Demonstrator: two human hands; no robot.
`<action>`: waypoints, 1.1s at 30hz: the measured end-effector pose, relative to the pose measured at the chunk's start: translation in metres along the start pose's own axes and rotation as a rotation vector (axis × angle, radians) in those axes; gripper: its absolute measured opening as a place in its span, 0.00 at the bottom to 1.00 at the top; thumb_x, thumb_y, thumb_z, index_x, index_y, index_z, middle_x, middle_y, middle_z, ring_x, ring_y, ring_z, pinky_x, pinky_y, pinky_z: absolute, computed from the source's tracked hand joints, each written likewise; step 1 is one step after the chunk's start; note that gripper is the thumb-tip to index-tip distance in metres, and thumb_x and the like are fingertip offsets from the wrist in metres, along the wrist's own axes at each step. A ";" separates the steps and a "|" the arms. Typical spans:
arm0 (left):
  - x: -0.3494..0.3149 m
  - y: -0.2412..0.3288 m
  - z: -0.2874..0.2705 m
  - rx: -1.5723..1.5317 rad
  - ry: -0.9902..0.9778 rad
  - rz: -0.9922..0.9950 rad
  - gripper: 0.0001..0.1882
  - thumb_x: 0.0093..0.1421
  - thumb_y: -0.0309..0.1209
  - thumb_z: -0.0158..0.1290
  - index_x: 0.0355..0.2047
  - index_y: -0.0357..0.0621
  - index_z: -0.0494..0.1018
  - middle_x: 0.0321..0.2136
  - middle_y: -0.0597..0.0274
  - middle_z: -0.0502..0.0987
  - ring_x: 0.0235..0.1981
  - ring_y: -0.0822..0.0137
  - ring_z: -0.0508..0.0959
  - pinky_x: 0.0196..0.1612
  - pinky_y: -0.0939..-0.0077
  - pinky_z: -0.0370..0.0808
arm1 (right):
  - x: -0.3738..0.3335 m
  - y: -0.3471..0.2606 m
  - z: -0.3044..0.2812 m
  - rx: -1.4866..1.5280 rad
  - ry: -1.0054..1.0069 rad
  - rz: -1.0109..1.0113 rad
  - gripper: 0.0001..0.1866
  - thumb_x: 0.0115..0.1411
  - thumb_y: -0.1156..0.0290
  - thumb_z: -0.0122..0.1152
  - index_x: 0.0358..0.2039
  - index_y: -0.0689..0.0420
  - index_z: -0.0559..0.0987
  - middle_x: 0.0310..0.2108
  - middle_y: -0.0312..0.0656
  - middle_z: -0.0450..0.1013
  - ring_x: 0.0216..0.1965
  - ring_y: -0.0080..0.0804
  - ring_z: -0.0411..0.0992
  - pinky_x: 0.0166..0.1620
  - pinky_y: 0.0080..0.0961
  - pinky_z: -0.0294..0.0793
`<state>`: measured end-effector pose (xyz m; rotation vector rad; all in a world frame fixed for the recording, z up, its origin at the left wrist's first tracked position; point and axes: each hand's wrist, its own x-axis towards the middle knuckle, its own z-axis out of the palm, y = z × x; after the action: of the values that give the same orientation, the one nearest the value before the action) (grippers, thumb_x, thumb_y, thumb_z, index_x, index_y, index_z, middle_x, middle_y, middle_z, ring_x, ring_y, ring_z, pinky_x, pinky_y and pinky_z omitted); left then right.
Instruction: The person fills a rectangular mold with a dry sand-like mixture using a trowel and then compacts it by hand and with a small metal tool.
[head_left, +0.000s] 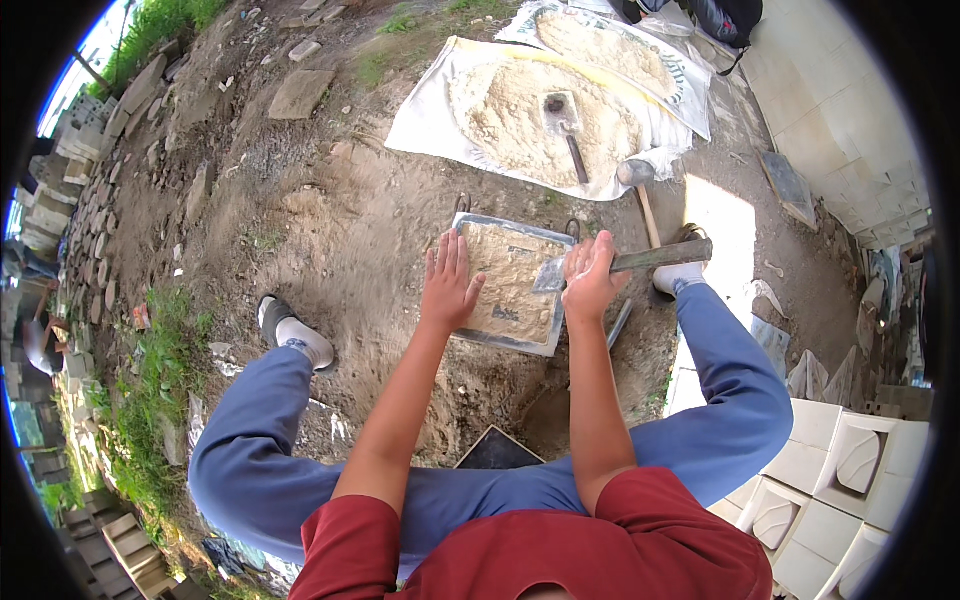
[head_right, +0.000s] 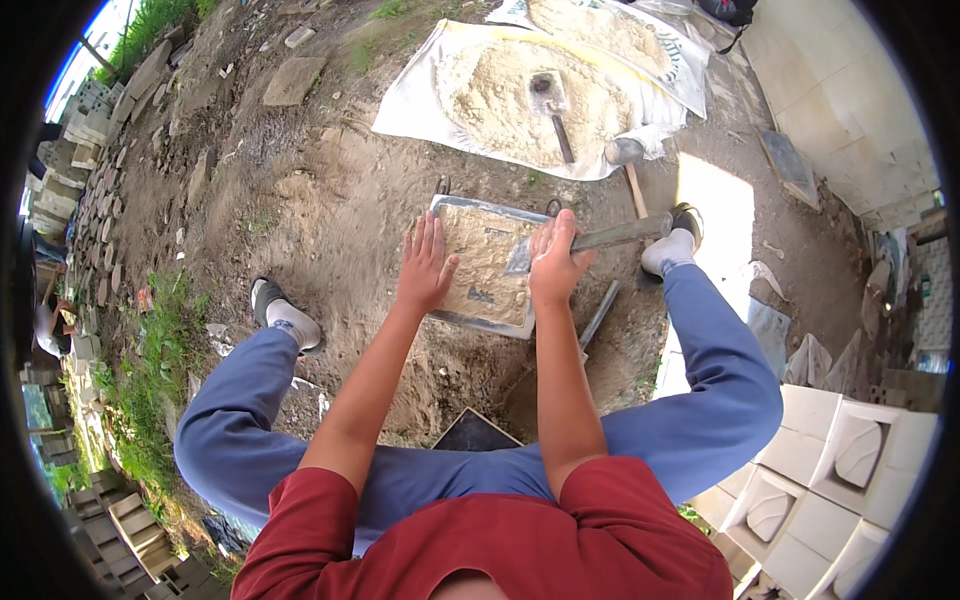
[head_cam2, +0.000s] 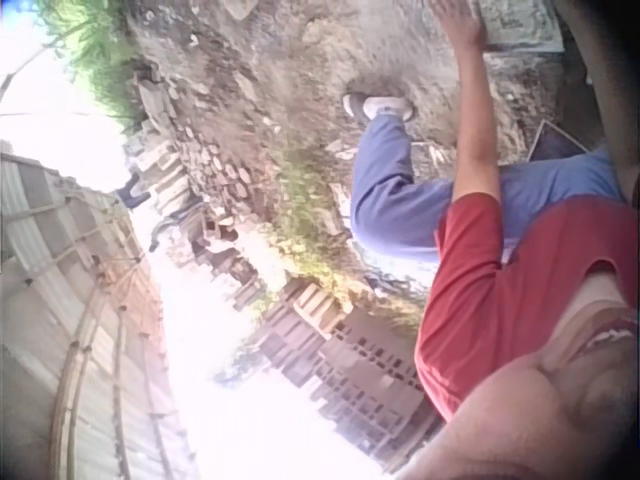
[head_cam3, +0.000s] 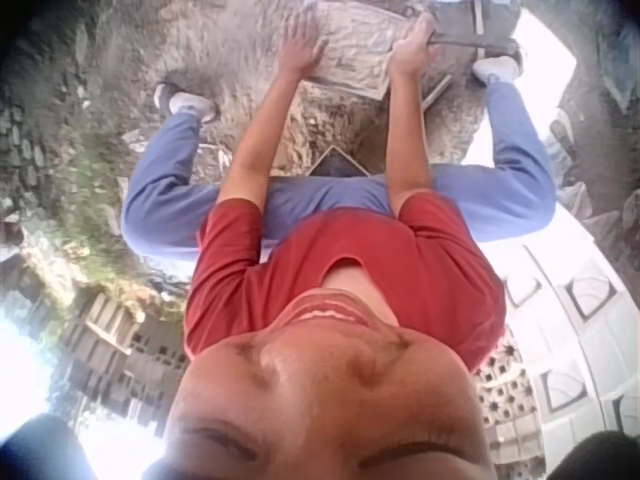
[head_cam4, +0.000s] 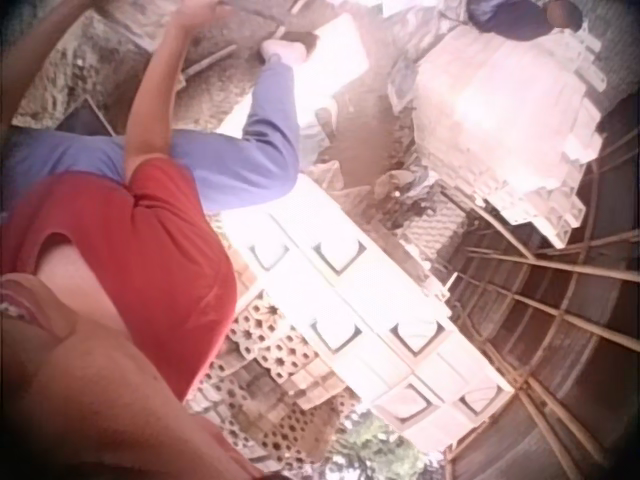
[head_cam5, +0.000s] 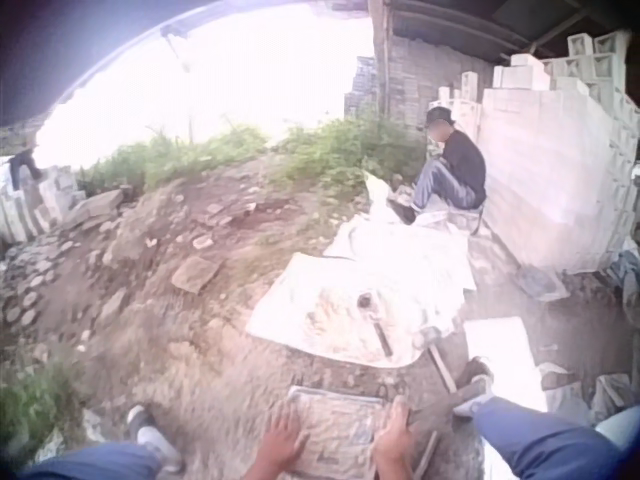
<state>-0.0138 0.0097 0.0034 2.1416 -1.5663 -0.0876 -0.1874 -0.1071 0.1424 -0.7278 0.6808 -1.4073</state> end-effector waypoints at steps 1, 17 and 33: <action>0.001 0.004 0.001 0.022 -0.009 0.011 0.42 0.76 0.57 0.31 0.77 0.38 0.45 0.79 0.49 0.44 0.80 0.51 0.43 0.78 0.48 0.37 | 0.004 0.001 -0.005 0.022 0.016 0.017 0.23 0.74 0.67 0.55 0.20 0.47 0.60 0.13 0.27 0.56 0.13 0.17 0.50 0.19 0.25 0.49; 0.051 0.028 0.008 -0.229 0.002 0.121 0.39 0.76 0.49 0.35 0.76 0.33 0.45 0.77 0.41 0.48 0.78 0.44 0.47 0.78 0.56 0.43 | 0.035 -0.030 -0.031 0.052 0.170 0.025 0.18 0.73 0.65 0.57 0.27 0.48 0.60 0.14 0.27 0.54 0.14 0.18 0.51 0.20 0.25 0.49; 0.082 0.049 0.000 0.043 -0.078 0.367 0.33 0.74 0.45 0.44 0.72 0.38 0.59 0.72 0.49 0.63 0.74 0.48 0.60 0.77 0.52 0.51 | 0.065 -0.036 -0.062 0.137 0.295 0.004 0.20 0.69 0.66 0.62 0.28 0.47 0.58 0.14 0.28 0.55 0.14 0.19 0.52 0.19 0.24 0.51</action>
<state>-0.0287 -0.0763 0.0420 1.8650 -1.9947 -0.0156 -0.2545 -0.1761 0.1329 -0.4142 0.8033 -1.5571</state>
